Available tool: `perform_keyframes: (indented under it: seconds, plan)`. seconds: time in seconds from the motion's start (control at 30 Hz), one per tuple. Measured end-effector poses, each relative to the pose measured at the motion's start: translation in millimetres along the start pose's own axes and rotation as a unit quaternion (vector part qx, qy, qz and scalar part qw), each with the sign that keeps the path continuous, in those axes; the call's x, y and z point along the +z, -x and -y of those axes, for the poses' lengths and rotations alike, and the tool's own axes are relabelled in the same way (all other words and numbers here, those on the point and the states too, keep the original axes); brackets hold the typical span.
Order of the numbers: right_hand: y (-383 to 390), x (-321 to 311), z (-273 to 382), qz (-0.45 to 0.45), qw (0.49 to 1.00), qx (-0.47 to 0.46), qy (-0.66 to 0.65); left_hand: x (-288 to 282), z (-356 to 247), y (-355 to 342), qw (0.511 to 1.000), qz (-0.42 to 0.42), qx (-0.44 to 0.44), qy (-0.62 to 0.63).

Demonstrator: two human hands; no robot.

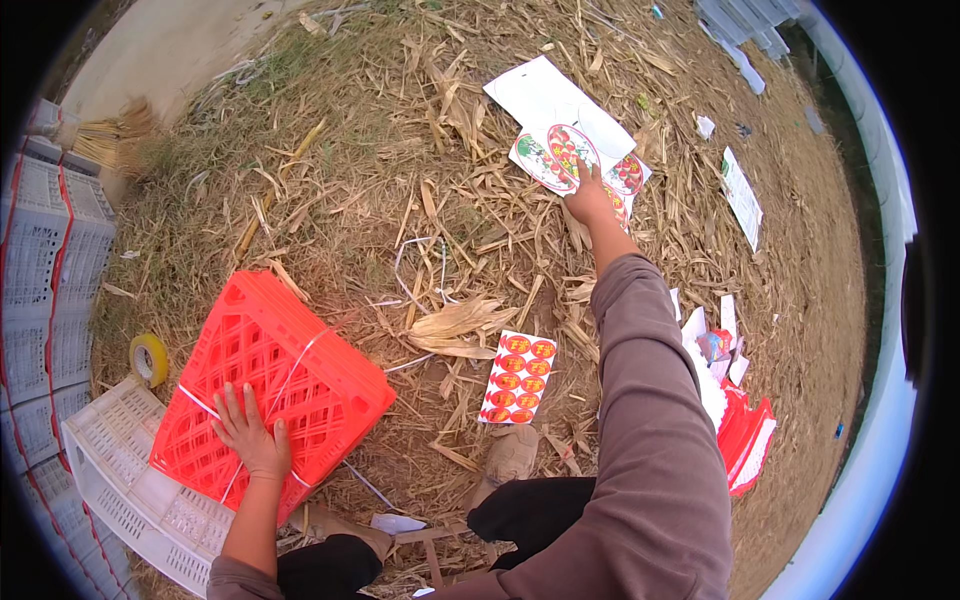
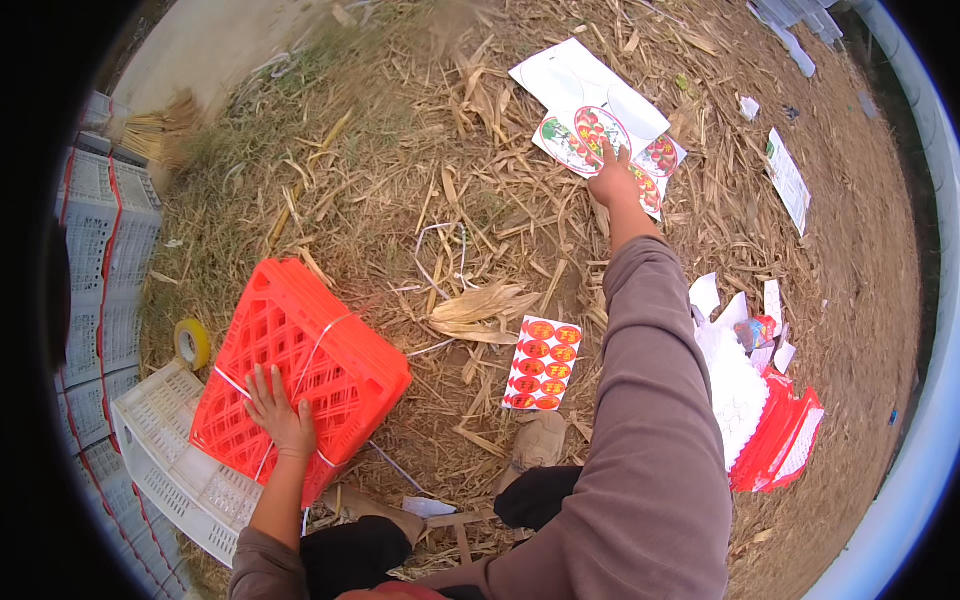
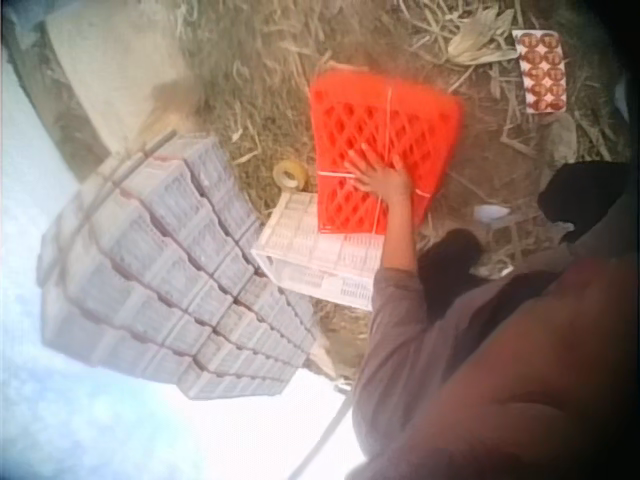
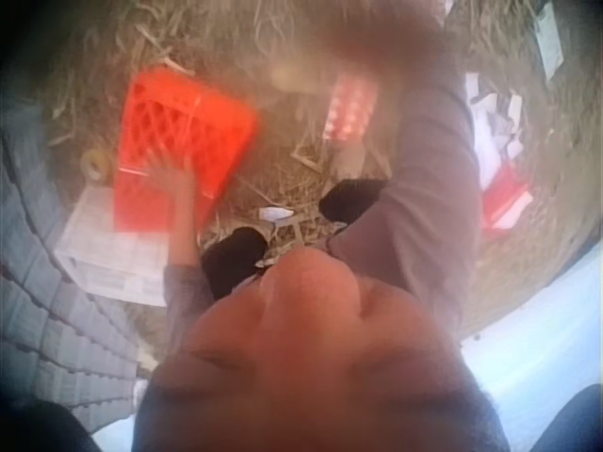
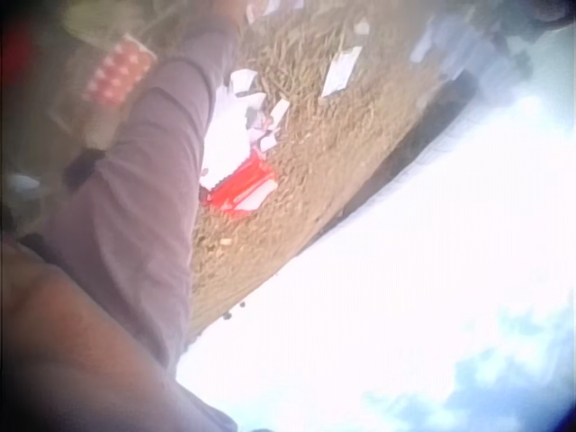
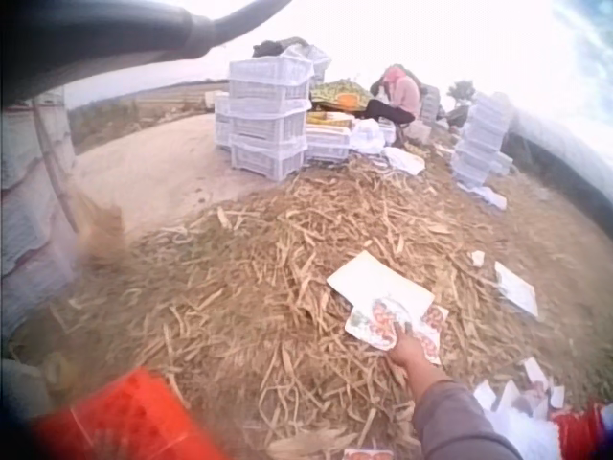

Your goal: The person sits on a straw-covered ground and repeatedly peels circular stickers from sheets, then presses each sticker onto the top of stacked red plastic crates. The person handles sticker sheets and red crates throughout the clip.

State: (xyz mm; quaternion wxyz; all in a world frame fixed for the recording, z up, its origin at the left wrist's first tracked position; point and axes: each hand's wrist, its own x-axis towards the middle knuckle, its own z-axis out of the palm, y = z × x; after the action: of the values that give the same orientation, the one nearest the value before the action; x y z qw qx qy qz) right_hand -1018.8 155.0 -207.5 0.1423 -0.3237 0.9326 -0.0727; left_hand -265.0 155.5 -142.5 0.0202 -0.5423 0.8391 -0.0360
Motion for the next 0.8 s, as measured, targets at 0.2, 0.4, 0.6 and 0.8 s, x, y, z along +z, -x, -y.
perform_keyframes:
  seconds: [0.2,0.4,0.6,0.8]
  plan:
    - [-40.3,28.1,-8.3,0.014,0.99,0.139,0.005,1.4,1.1,-1.8,1.0,0.009,0.0,0.005]
    - [-38.8,29.9,-10.0,0.013,0.993,0.113,0.032,5.9,5.7,-4.3,1.0,0.0,0.011,0.013]
    - [-43.6,37.1,-5.3,-0.023,0.988,0.028,0.151,7.5,8.4,-3.3,1.0,-0.005,0.008,0.027]
    - [-22.5,10.0,-24.9,-0.097,0.978,-0.087,0.164,7.3,8.3,-2.8,1.0,-0.005,0.014,0.026]
